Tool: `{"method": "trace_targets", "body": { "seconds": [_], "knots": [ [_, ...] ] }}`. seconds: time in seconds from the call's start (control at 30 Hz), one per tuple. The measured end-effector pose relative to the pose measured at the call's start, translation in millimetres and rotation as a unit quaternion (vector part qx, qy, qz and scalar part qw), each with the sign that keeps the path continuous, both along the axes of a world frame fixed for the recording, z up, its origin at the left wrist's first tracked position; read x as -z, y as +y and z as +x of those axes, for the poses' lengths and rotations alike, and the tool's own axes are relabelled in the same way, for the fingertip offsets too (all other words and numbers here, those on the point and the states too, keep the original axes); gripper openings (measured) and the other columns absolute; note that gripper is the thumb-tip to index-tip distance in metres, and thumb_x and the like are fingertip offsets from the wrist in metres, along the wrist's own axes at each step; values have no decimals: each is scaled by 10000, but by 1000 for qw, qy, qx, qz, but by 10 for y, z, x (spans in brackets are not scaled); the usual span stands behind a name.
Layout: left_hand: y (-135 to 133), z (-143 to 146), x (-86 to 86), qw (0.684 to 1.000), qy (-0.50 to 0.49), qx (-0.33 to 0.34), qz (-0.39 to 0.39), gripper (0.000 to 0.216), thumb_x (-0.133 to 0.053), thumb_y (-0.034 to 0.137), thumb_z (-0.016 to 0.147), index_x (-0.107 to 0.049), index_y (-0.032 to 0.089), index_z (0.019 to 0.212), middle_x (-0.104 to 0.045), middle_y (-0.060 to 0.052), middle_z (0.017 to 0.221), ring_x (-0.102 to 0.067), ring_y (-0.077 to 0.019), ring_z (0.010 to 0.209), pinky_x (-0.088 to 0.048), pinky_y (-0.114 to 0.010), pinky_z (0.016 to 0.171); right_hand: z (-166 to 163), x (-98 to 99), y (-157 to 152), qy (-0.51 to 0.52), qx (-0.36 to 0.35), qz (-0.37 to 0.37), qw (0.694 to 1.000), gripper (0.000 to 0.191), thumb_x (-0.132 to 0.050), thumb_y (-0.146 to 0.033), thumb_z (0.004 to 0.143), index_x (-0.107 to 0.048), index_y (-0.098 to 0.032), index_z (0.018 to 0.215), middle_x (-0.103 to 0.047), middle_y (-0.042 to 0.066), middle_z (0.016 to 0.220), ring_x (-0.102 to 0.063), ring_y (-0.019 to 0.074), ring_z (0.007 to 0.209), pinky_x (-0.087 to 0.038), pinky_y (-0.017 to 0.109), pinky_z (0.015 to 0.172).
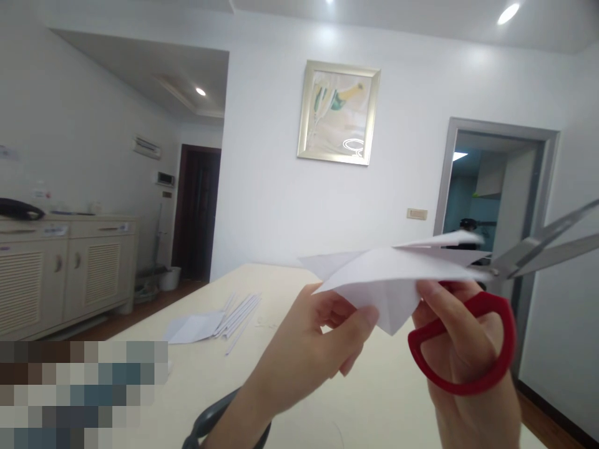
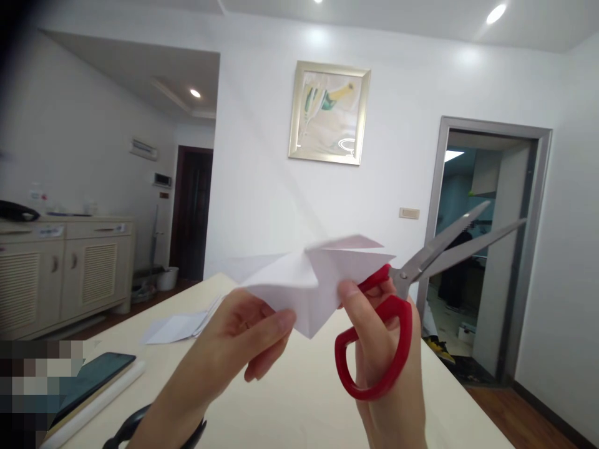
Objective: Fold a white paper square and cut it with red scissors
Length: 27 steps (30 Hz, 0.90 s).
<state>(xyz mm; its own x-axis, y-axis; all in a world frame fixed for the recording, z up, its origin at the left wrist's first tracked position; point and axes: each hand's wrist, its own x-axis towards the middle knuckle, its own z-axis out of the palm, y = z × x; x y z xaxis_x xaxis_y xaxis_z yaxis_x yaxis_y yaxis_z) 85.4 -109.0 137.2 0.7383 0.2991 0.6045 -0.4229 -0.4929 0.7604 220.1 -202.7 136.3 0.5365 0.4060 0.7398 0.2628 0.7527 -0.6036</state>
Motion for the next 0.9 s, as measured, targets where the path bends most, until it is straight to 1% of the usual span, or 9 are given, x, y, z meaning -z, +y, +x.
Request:
{"method": "trace_targets", "body": {
  "seconds": [0.07,0.13,0.33,0.43,0.57,0.67,0.73,0.8,0.9],
  "knots": [
    [13,9,7,999,-36,-17,-14,347,-489,270,935,-500,182,599,-399,77,420,-314,-68,390,-267,-222,426,12,-16,6,-19,5,-6,1000,76,-710,-313,816,-643,-278,827,-617,26,792,-582,245,842,-485,358,700],
    [38,11,16,995,-81,-50,-29,309,-483,263,943,-495,188,643,-377,95,419,-284,-61,389,-260,-214,435,37,-38,8,-63,-22,-17,998,128,-668,-307,854,-632,-253,743,-589,17,711,-553,210,735,-463,334,659],
    [88,-43,-11,968,-185,-148,-79,314,-448,222,939,-442,208,626,-322,103,383,-213,-72,368,-190,-242,417,73,-45,18,-172,-100,-49,979,201,-583,-321,912,-646,-220,750,-622,32,681,-551,182,631,-441,311,600],
    [117,-96,-38,958,-214,-170,-90,347,-469,249,936,-409,217,596,-331,92,374,-233,-87,373,-184,-253,419,49,-14,35,-187,-120,-48,974,399,-421,-512,957,-631,-217,790,-592,41,697,-544,195,645,-450,333,624],
    [165,-159,-55,957,-232,-159,-74,408,-443,251,961,-383,211,559,-364,74,395,-287,-92,392,-236,-252,438,27,22,41,-255,-133,-78,955,668,-217,-771,860,-588,-218,809,-566,48,755,-530,213,658,-462,382,683],
    [148,-167,-71,952,-252,-156,-80,421,-426,218,967,-375,209,549,-366,73,395,-310,-92,404,-269,-249,460,8,57,13,-315,-81,-158,932,608,-278,-762,859,-582,-235,882,-577,45,828,-506,206,677,-450,393,764],
    [115,-150,-84,949,-254,-164,-88,425,-429,210,965,-374,207,544,-362,74,385,-309,-88,400,-273,-245,459,-20,80,-16,-359,-54,-241,900,485,-392,-701,877,-574,-261,971,-589,32,861,-519,204,709,-440,381,800],
    [89,-124,-91,944,-259,-178,-97,407,-441,191,952,-381,207,550,-345,81,369,-282,-81,380,-250,-243,437,-61,97,-41,-380,-44,-302,873,377,-444,-626,905,-558,-276,991,-609,22,905,-552,209,769,-442,347,782],
    [101,-100,-82,944,-263,-178,-91,375,-460,178,942,-388,210,575,-343,92,362,-263,-72,355,-220,-237,402,-132,111,-64,-393,-41,-328,858,293,-413,-521,965,-549,-263,938,-638,15,945,-579,198,806,-435,292,693]
  ]
}}
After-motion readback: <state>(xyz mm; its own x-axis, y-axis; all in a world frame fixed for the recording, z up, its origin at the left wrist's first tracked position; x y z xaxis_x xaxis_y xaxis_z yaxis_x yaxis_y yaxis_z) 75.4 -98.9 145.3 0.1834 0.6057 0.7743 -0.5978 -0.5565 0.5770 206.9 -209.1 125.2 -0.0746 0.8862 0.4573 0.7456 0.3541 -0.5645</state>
